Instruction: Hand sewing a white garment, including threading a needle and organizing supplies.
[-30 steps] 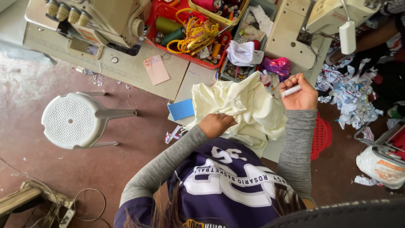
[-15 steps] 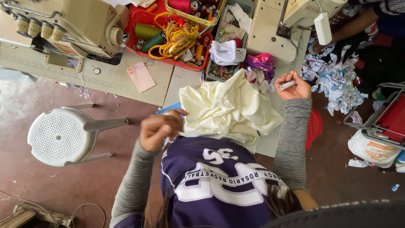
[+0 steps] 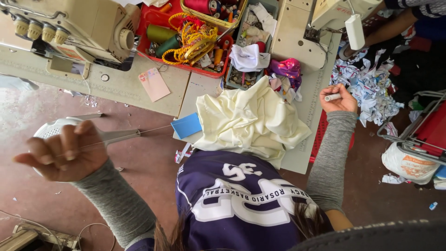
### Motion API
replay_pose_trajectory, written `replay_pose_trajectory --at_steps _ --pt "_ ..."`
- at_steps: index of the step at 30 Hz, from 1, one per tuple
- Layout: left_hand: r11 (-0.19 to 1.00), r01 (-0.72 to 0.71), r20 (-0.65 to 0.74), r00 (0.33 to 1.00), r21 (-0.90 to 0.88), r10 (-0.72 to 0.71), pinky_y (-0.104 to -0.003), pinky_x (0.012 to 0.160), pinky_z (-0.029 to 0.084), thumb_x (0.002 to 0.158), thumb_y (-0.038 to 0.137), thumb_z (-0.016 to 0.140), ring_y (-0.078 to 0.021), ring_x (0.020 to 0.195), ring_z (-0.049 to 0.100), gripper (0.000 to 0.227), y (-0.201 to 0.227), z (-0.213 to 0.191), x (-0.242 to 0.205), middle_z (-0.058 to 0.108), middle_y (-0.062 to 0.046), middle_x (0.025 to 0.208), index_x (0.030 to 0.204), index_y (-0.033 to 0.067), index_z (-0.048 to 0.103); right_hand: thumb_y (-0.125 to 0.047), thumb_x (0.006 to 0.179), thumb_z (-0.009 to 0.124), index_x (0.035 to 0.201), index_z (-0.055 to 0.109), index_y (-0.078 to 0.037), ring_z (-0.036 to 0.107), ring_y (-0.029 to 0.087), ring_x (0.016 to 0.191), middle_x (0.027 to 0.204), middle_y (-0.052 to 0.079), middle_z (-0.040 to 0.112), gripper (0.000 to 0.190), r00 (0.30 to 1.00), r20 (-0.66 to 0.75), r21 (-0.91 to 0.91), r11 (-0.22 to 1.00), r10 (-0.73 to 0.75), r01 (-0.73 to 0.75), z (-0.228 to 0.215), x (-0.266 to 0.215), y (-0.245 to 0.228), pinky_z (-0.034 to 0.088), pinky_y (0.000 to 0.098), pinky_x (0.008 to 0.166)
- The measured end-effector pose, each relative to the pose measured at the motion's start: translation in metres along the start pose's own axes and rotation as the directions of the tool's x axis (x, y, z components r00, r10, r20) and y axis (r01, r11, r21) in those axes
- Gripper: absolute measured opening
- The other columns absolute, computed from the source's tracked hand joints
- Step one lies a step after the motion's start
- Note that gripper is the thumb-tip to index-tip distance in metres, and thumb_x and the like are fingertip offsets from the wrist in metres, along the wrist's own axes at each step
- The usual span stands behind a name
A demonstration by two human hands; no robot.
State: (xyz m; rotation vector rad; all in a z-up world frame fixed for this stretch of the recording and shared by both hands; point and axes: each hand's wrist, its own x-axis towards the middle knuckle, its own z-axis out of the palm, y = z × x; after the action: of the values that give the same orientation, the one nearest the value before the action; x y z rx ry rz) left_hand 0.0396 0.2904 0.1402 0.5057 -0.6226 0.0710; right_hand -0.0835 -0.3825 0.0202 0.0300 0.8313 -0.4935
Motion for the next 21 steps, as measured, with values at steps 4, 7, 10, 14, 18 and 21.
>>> replay_pose_trajectory --at_steps 4,7,10,14,18,21 --pt "0.998 -0.055 0.025 0.998 0.027 0.055 -0.035 0.11 0.058 0.109 0.043 0.044 -0.0039 0.072 0.056 0.033 0.034 -0.041 -0.002 0.042 0.014 0.064 0.096 0.0192 0.062 -0.002 0.108 0.051 0.092 0.059 0.0 0.051 0.023 0.065 0.074 0.01 0.051 0.019 0.998 -0.019 0.006 0.999 -0.053 0.054 -0.002 0.001 -0.017 0.047 0.0367 0.07" --pt "0.994 -0.068 -0.046 0.996 0.084 0.072 -0.026 0.098 0.059 0.109 0.039 0.05 -0.0014 0.069 0.05 0.025 0.057 -0.09 -0.015 0.039 0.014 0.068 0.101 0.0217 0.066 -0.002 0.109 0.052 0.094 0.055 0.0 0.051 0.023 0.063 0.073 0.011 0.051 0.016 0.994 -0.053 0.038 0.994 -0.097 0.099 0.008 -0.011 -0.029 0.048 0.0374 0.067" --pt "0.995 -0.098 -0.119 0.988 0.0 0.097 -0.019 0.085 0.056 0.105 0.032 0.055 0.0005 0.063 0.042 0.017 0.071 -0.125 -0.018 0.035 0.015 0.068 0.099 0.0207 0.066 0.004 0.105 0.054 0.091 0.052 0.0 0.051 0.024 0.064 0.069 0.011 0.049 0.014 0.981 -0.093 0.047 0.984 -0.169 0.174 0.015 -0.019 -0.049 0.049 0.0376 0.065" --pt "0.961 -0.132 -0.157 0.983 -0.241 0.095 -0.016 0.089 0.06 0.106 0.02 0.056 0.0014 0.066 0.038 0.016 0.083 -0.139 -0.012 0.034 0.014 0.069 0.09 0.0174 0.059 0.018 0.089 0.056 0.083 0.05 0.0 0.052 0.024 0.065 0.07 0.011 0.048 0.02 0.978 0.017 0.006 0.978 -0.208 0.207 -0.005 0.022 -0.125 0.049 0.0368 0.069" --pt "0.962 -0.151 -0.29 0.954 -0.228 0.081 -0.01 0.088 0.054 0.109 0.031 0.062 0.0045 0.065 0.035 0.021 0.104 -0.177 -0.025 0.037 0.016 0.071 0.109 0.0161 0.077 0.023 0.079 0.057 0.076 0.049 0.003 0.051 0.024 0.064 0.069 0.011 0.045 0.022 0.975 0.017 0.026 0.975 -0.221 0.221 -0.012 0.033 -0.187 0.052 0.0393 0.073" --pt "0.962 -0.027 -0.447 0.888 -0.273 -0.102 -0.007 0.066 0.044 0.106 0.029 0.072 0.0039 0.06 0.046 0.016 0.113 -0.174 -0.019 0.055 0.014 0.068 0.103 0.0145 0.078 0.011 0.095 0.059 0.08 0.049 -0.002 0.055 0.023 0.061 0.068 0.008 0.049 0.022 0.985 0.084 0.014 0.989 -0.148 0.147 -0.026 0.057 -0.251 0.051 0.0388 0.077"
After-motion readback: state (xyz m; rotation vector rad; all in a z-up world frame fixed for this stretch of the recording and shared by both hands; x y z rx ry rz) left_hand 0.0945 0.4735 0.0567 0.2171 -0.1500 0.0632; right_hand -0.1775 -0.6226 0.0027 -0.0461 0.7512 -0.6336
